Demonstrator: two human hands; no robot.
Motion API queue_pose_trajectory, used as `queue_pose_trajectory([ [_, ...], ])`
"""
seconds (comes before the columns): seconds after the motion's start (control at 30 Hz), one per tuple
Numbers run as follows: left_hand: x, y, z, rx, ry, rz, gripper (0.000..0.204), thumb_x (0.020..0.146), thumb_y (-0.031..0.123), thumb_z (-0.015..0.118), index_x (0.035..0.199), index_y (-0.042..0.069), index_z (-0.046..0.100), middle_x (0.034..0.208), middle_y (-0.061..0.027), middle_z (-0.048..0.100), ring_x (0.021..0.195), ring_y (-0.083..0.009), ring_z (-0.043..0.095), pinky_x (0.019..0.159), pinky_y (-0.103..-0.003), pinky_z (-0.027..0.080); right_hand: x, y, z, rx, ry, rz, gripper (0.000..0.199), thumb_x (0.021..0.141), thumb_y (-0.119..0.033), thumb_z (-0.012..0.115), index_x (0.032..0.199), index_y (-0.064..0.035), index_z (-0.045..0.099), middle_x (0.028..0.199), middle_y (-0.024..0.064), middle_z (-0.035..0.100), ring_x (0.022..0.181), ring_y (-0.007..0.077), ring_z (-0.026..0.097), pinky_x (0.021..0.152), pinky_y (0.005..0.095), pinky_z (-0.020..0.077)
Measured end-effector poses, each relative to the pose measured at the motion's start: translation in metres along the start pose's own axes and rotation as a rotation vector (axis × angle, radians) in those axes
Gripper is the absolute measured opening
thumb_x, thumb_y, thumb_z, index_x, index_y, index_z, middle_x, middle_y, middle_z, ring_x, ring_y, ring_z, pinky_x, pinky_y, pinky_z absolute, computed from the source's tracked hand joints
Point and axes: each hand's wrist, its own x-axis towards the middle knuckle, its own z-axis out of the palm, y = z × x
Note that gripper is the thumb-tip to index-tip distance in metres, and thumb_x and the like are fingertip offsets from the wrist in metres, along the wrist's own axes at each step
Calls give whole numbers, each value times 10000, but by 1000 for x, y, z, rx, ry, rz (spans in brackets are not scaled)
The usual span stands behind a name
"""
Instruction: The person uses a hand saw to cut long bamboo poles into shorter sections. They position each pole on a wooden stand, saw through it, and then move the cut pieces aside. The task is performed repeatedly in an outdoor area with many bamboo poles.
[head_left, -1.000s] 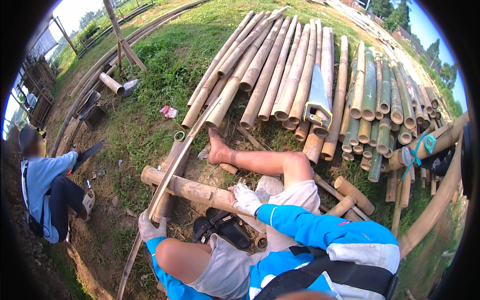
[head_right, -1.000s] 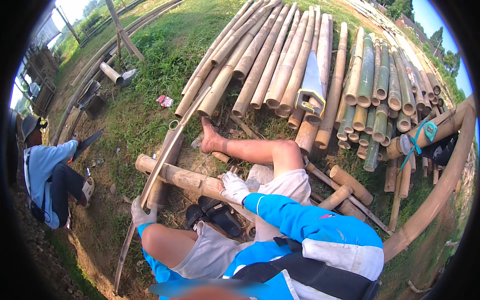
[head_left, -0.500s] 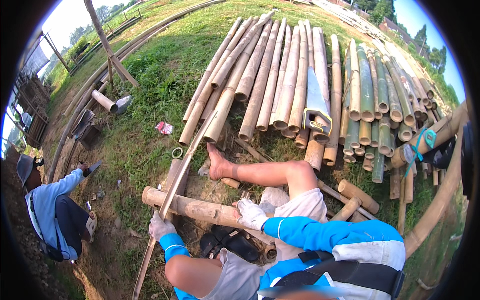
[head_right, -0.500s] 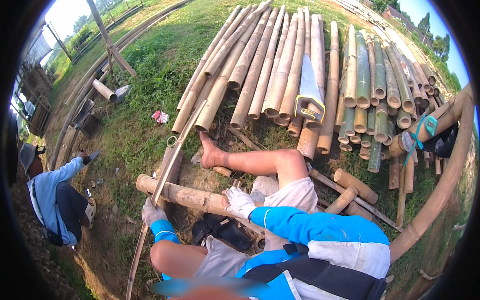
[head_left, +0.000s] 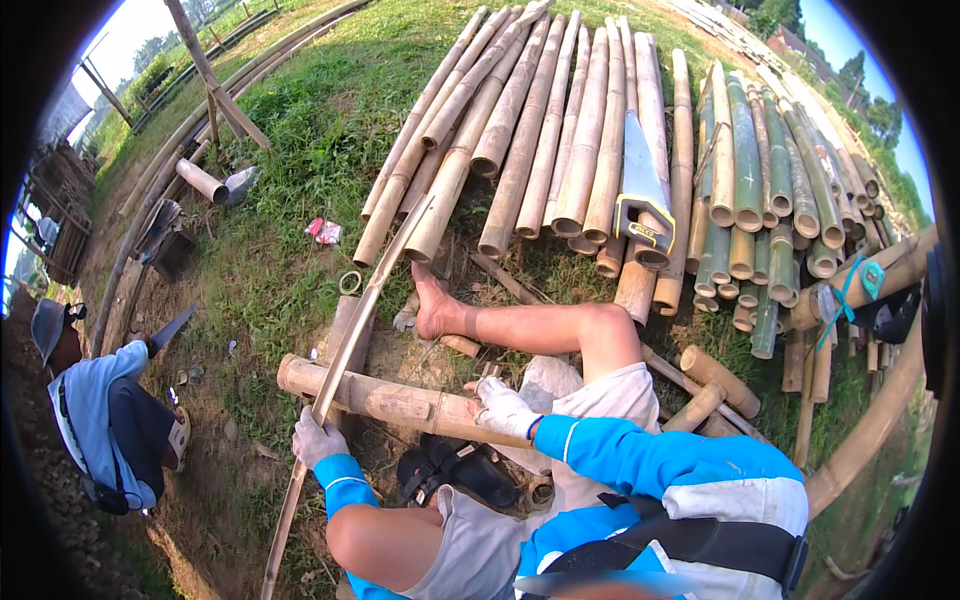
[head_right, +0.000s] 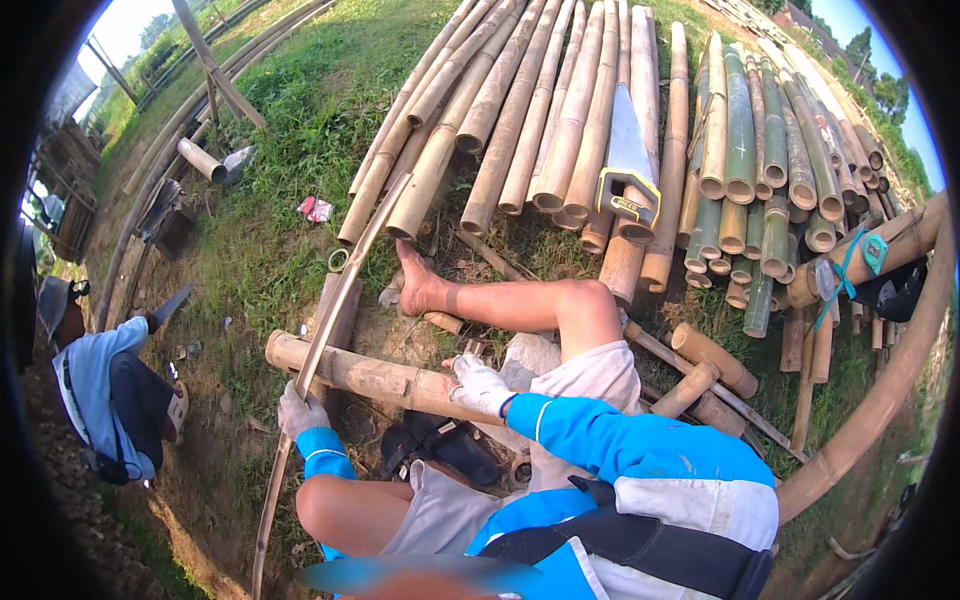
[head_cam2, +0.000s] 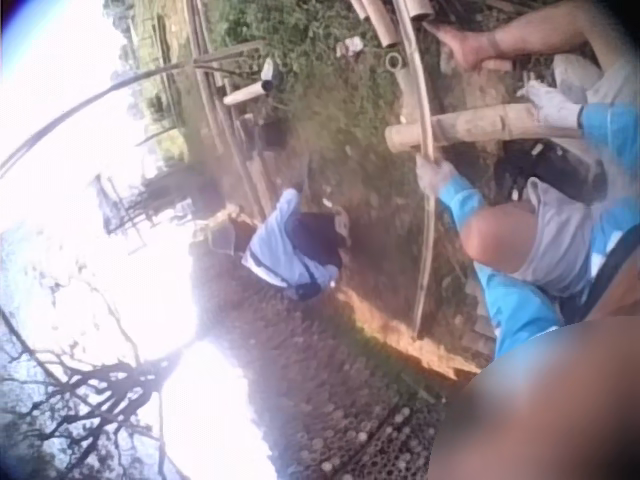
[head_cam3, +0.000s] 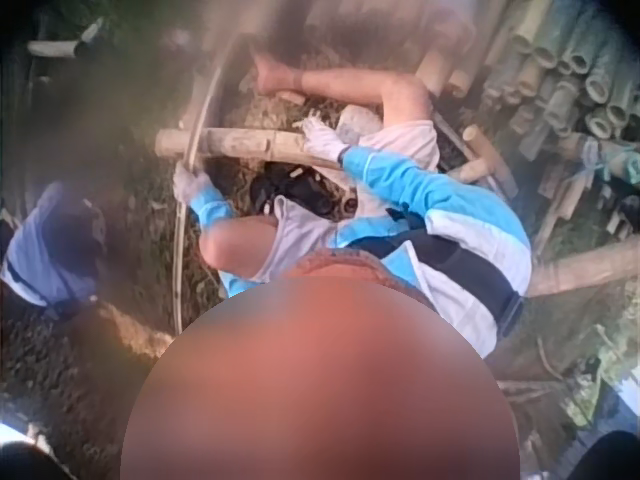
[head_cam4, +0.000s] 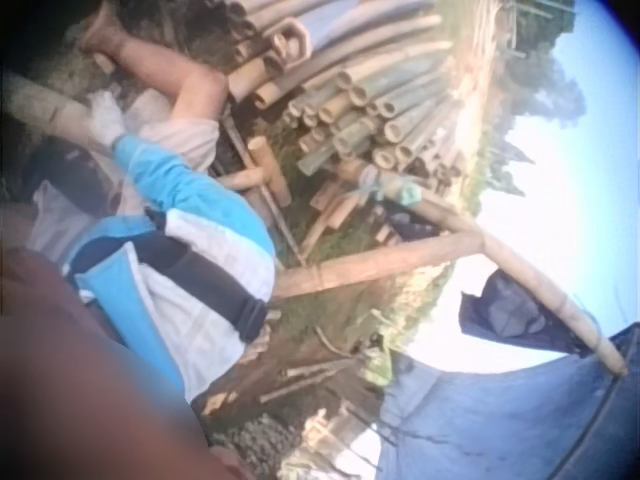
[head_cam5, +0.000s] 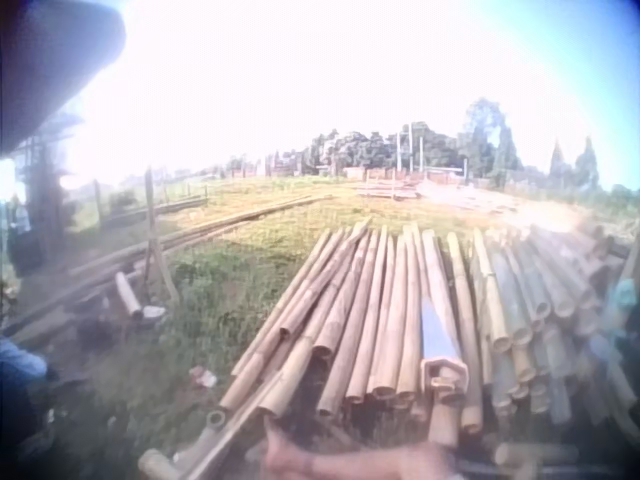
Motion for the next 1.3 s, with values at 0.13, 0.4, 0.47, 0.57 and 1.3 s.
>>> queue_pose_trajectory([
  [0.13, 1, 0, -2, 27, -54, -15, 497, 906, 188, 789, 1379, 138, 645, 1138, -156, 692, 1080, -412, 678, 944, -563, 527, 56, 27, -32, 169, 243, 136, 471, 1042, -296, 680, 1414, -17, 603, 1235, 257, 658, 1180, 400, 659, 1028, 487, 521],
  [0.4, -1, 2, -3, 34, -37, -1, 496, 912, 166, 768, 1389, 126, 639, 1135, -171, 687, 1074, -424, 674, 939, -569, 525, 203, 84, -182, 1098, 378, 589, 793, 1033, -418, 727, 1649, -68, 371, 1626, 145, 439, 1411, 347, 534, 1128, 473, 494],
  [0.47, 2, 5, -4, 55, -72, -30, 484, 907, 165, 776, 1374, 125, 659, 1139, -169, 696, 1076, -425, 679, 945, -567, 531, 221, 86, -191, 1335, 244, 696, 1037, 1004, -454, 762, 1743, -48, 157, 1817, 208, 115, 1580, 456, 352, 1261, 534, 360],
  [0.57, 5, 9, -6, 63, -105, -87, 459, 900, 164, 785, 1346, 122, 682, 1147, -167, 706, 1085, -426, 683, 956, -560, 539, 241, 87, -180, 1353, 213, 706, 968, 1000, -457, 769, 1733, -107, 243, 1790, 226, 205, 1565, 460, 364, 1239, 553, 376],
  [1.3, 3, 8, -3, 48, -43, -17, 478, 876, 158, 790, 1341, 135, 679, 1129, -156, 707, 1076, -414, 685, 934, -556, 541, 281, 124, -153, 1748, 110, 399, 477, 1044, -448, 724, 1318, -67, 635, 1183, 183, 715, 990, 366, 693, 763, 450, 545],
])
